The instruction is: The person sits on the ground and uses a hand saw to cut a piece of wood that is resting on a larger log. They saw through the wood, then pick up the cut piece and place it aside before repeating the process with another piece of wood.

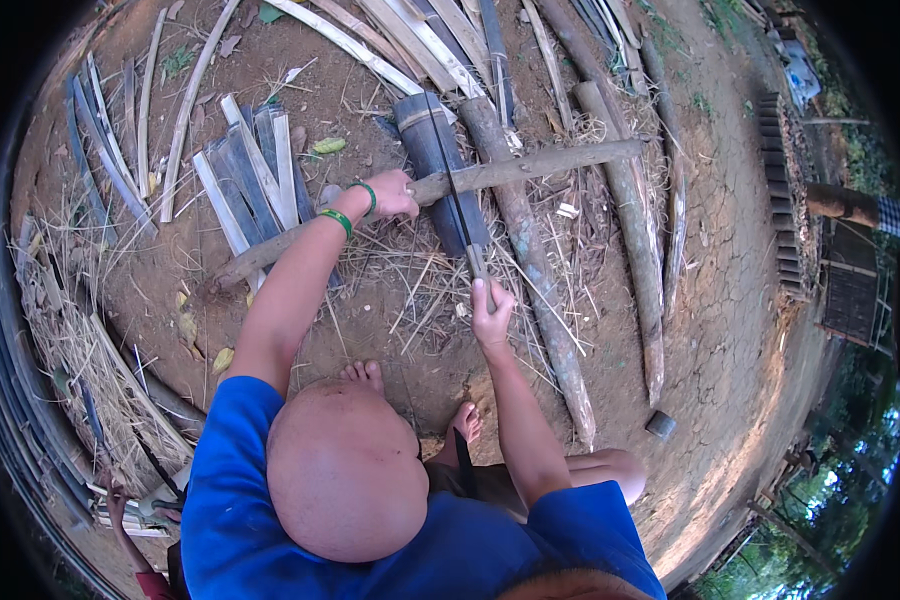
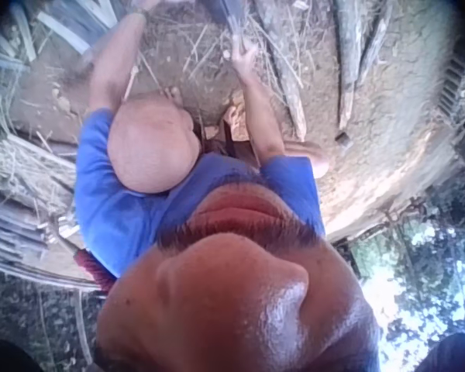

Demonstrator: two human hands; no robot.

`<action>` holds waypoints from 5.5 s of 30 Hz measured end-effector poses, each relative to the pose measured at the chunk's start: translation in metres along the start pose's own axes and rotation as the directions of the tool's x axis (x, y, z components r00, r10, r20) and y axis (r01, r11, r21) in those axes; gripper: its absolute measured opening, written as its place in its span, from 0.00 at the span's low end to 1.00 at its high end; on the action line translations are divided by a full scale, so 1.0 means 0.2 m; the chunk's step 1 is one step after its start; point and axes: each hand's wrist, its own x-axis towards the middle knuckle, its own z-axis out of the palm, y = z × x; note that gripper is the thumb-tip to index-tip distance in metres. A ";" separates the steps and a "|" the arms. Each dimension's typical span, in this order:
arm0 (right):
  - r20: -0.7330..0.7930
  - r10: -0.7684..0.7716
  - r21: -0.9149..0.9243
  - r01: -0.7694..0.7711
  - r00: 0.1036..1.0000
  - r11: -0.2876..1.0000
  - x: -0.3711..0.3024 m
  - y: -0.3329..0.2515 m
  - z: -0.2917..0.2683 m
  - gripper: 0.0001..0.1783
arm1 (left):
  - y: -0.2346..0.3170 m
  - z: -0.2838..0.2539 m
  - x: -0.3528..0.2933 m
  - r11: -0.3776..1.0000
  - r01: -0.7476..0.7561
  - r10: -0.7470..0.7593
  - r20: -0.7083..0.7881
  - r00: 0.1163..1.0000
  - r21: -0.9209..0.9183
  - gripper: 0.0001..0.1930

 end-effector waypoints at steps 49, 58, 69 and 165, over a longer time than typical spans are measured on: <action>-0.128 0.239 -0.214 -0.263 0.962 0.941 -0.35 -0.53 -0.17 0.20 | 0.13 0.35 -0.21 0.823 -0.172 0.479 -0.499 0.722 0.541 0.33; -0.360 -0.218 -0.250 0.131 0.907 0.959 -0.31 -0.28 0.00 0.16 | 0.13 0.33 -0.21 0.820 -0.190 0.524 -0.575 0.629 0.540 0.26; -0.170 0.133 0.004 -0.134 0.977 0.991 -0.24 -0.25 -0.15 0.20 | 0.26 0.22 -0.32 0.874 -0.116 0.329 -0.400 0.856 0.471 0.32; -0.155 -0.287 -0.057 0.282 0.945 0.958 0.20 -0.86 -0.22 0.15 | 0.53 0.43 -0.66 0.212 -0.599 0.572 -0.399 0.716 -0.772 0.31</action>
